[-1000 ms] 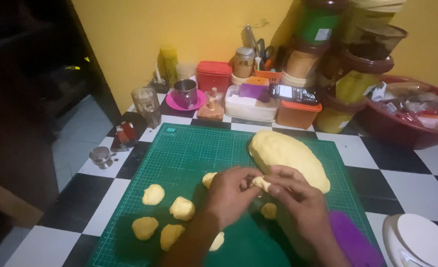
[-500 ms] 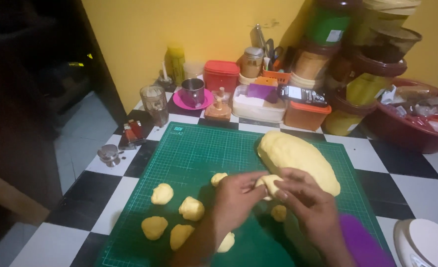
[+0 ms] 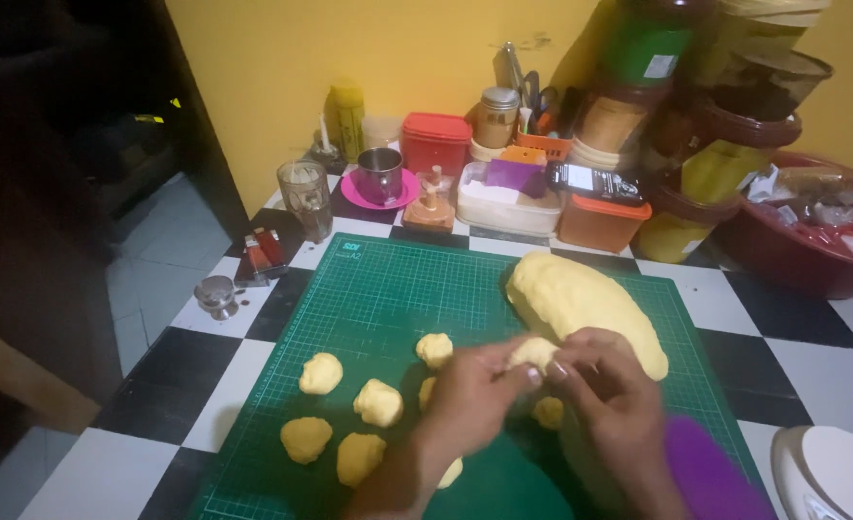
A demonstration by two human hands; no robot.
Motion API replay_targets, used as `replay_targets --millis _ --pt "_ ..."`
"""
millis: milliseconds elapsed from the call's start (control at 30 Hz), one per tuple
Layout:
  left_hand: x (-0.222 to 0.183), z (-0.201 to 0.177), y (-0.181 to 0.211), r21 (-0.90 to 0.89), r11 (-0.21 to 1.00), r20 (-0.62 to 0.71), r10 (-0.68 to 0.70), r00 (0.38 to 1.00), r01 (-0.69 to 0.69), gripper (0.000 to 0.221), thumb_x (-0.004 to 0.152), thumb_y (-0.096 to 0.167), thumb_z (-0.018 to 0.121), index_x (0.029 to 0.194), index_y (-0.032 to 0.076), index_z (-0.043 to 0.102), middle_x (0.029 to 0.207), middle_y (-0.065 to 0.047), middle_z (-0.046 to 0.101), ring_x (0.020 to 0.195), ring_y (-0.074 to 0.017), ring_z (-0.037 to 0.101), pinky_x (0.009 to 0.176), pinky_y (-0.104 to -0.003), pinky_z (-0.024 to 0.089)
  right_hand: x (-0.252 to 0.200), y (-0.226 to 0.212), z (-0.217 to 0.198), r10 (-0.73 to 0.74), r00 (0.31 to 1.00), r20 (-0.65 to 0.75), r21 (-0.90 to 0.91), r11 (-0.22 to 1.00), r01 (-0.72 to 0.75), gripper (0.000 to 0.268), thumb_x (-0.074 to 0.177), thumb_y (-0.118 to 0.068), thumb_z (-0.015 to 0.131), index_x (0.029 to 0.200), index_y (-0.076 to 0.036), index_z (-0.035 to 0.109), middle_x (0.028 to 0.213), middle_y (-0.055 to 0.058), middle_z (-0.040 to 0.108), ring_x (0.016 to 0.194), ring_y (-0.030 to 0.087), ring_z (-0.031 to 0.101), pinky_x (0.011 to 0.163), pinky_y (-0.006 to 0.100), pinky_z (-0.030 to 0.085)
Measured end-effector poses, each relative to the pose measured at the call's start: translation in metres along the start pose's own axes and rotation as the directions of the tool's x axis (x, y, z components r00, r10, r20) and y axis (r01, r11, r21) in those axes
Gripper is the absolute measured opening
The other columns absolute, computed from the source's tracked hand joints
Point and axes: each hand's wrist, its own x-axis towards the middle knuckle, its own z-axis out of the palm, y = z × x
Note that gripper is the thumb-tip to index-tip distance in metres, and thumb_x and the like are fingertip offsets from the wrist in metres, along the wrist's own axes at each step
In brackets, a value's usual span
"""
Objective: The person is portioning a large mass of dough into small pieces, rolling them into balls, and arranging them on metal baking trays, occasionally using a scale for weight consistency.
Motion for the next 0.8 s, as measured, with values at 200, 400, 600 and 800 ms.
replay_targets --millis 200,400,600,800 --pt "-0.012 -0.006 0.009 -0.231 0.972 0.37 0.136 0.919 -0.051 0.076 0.094 0.022 0.055 0.163 0.018 0.026 0.149 -0.014 0.058 0.133 -0.0231 0.057 0.112 -0.035 0.043 -0.003 -0.025 0.012 0.172 0.966 -0.192 -0.176 0.962 -0.207 0.009 0.089 -0.001 0.074 0.096 0.004 0.073 0.093 0.022 0.076 0.08 0.031 0.07 0.067 0.043 0.057" --pt "-0.012 -0.003 0.015 -0.043 0.997 0.077 -0.058 0.995 0.061 0.032 0.103 0.034 0.057 0.113 0.013 0.079 0.09 -0.001 0.074 0.077 -0.01 0.063 0.064 -0.023 0.044 -0.002 0.013 -0.009 -0.685 0.644 0.34 -0.44 0.489 0.753 0.037 0.089 -0.033 0.067 0.118 -0.011 0.071 0.11 0.01 0.062 0.102 0.024 0.063 0.086 0.038 0.051" --pt "0.024 -0.001 -0.052 -0.507 0.862 0.306 0.207 0.929 -0.025 0.033 0.109 0.025 0.039 0.094 0.008 0.063 0.091 -0.009 0.063 0.082 -0.0182 0.059 0.073 -0.033 0.048 0.007 0.033 -0.017 -0.645 0.618 0.45 -0.523 0.37 0.767 0.043 0.091 -0.016 0.067 0.134 -0.016 0.065 0.144 0.008 0.064 0.136 0.032 0.059 0.114 0.052 0.05" --pt "-0.019 -0.005 0.013 0.177 0.974 0.304 0.081 0.949 -0.14 0.04 0.104 0.039 0.047 0.12 0.011 0.072 0.104 -0.006 0.079 0.093 -0.018 0.079 0.089 -0.029 0.058 0.004 0.006 -0.006 -0.172 0.978 -0.118 -0.182 0.972 0.149 0.037 0.091 -0.011 0.068 0.125 0.002 0.073 0.1 0.013 0.081 0.091 0.019 0.074 0.087 0.032 0.059"
